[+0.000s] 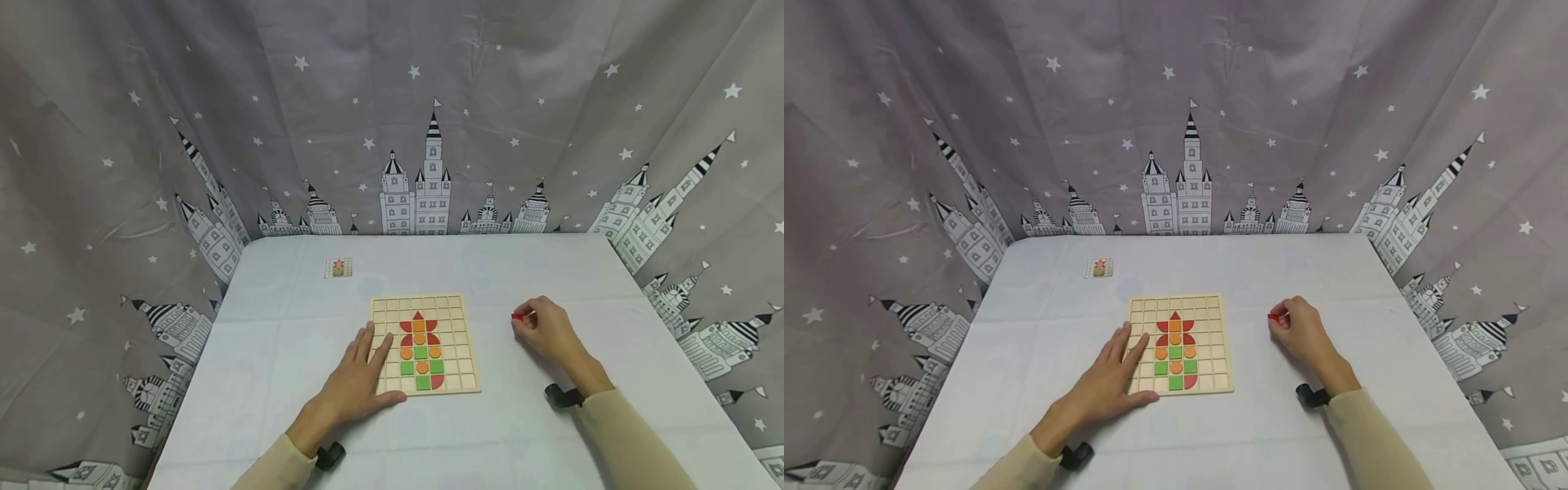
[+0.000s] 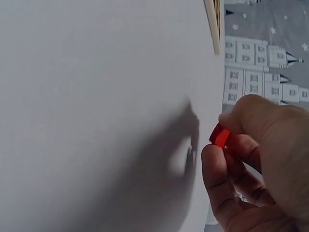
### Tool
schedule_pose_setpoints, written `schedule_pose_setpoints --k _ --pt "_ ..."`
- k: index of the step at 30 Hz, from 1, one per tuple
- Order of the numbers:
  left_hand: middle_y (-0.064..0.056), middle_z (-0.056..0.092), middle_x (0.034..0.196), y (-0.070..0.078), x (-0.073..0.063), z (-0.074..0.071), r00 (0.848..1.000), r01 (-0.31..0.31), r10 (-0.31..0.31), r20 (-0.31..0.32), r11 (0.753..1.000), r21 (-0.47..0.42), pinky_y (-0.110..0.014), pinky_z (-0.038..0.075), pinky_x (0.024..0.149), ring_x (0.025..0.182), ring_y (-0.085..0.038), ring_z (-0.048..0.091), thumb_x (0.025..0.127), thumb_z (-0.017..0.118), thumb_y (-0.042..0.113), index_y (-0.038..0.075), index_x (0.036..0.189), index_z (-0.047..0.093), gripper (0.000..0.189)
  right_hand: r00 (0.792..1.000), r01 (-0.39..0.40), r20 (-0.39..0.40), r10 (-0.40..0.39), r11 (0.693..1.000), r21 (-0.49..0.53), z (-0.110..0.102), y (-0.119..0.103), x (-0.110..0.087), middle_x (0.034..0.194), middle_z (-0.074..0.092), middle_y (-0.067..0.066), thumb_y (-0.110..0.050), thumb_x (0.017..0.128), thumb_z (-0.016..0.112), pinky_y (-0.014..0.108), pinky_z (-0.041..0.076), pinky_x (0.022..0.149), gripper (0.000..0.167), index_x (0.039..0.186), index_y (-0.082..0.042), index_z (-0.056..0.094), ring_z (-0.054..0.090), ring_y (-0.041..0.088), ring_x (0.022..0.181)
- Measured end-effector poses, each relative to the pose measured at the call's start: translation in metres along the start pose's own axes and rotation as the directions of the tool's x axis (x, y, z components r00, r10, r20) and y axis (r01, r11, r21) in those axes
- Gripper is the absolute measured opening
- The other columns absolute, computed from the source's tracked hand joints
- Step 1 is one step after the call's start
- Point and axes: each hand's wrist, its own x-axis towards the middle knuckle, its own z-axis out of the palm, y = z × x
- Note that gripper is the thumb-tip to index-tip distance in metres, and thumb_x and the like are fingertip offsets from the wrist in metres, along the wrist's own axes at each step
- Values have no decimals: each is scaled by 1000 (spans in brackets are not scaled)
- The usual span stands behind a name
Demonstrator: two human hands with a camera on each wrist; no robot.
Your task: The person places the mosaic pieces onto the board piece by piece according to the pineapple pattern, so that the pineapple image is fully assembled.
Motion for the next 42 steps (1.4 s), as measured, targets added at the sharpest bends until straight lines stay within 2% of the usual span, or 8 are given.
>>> schedule_pose_setpoints --k 5,11,16,20,27,36,40,42 --pt "-31 12 194 0 0 1 1000 -6 6 -2 1000 11 -67 39 139 181 -53 19 98 80 77 12 185 32 119 998 63 -26 -63 997 37 7 -13 -2 102 80 12 -3 100 87 29 63 80 13 111 -1 80 71 20 88" --pt "-32 13 194 0 1 0 1000 -7 7 -5 1000 4 -67 40 139 181 -54 20 98 81 77 11 185 33 119 971 235 -66 -230 968 86 18 -31 -4 103 84 11 5 98 86 43 72 84 23 120 -3 86 82 25 91" --pt "-32 12 194 1 1 -1 1000 -6 6 -1 1000 1 -67 40 139 181 -53 19 98 81 77 11 185 33 119 964 262 2 -266 952 160 24 -52 -6 107 84 7 3 101 85 39 72 85 21 119 -5 88 82 22 94" --pt "-32 13 194 1 1 -1 1000 -6 6 0 1000 -1 -67 40 139 181 -54 19 98 81 76 11 185 34 119 949 285 68 -307 931 227 32 -65 -9 112 84 8 3 99 86 33 71 85 22 121 -4 86 82 18 94" --pt "-32 14 194 2 1 -1 1000 -1 1 1 1000 -7 -67 40 139 181 -54 20 97 82 76 10 184 34 118 906 350 134 -402 888 298 51 -88 -14 117 85 8 0 100 88 28 70 85 23 123 -3 84 80 14 94" --pt "-32 15 193 3 -1 -3 1000 0 0 -3 1000 -6 -68 43 136 180 -54 22 98 82 75 11 184 35 117 823 471 125 -554 789 394 75 -117 -21 108 83 8 5 97 88 27 69 79 24 120 0 82 74 8 88" --pt "-33 15 193 4 -3 -4 1000 -1 1 -2 1000 -7 -68 44 136 180 -55 23 98 82 74 10 184 36 117 800 481 154 -580 772 416 85 -128 -24 105 83 7 4 96 88 26 69 79 25 120 0 81 75 4 88" --pt "-33 15 193 4 -3 -4 1000 -2 2 -3 1000 -7 -68 44 135 180 -55 23 98 82 74 10 184 36 117 793 479 177 -583 777 408 89 -132 -25 103 83 6 3 97 87 23 68 80 24 120 -1 81 75 3 88"
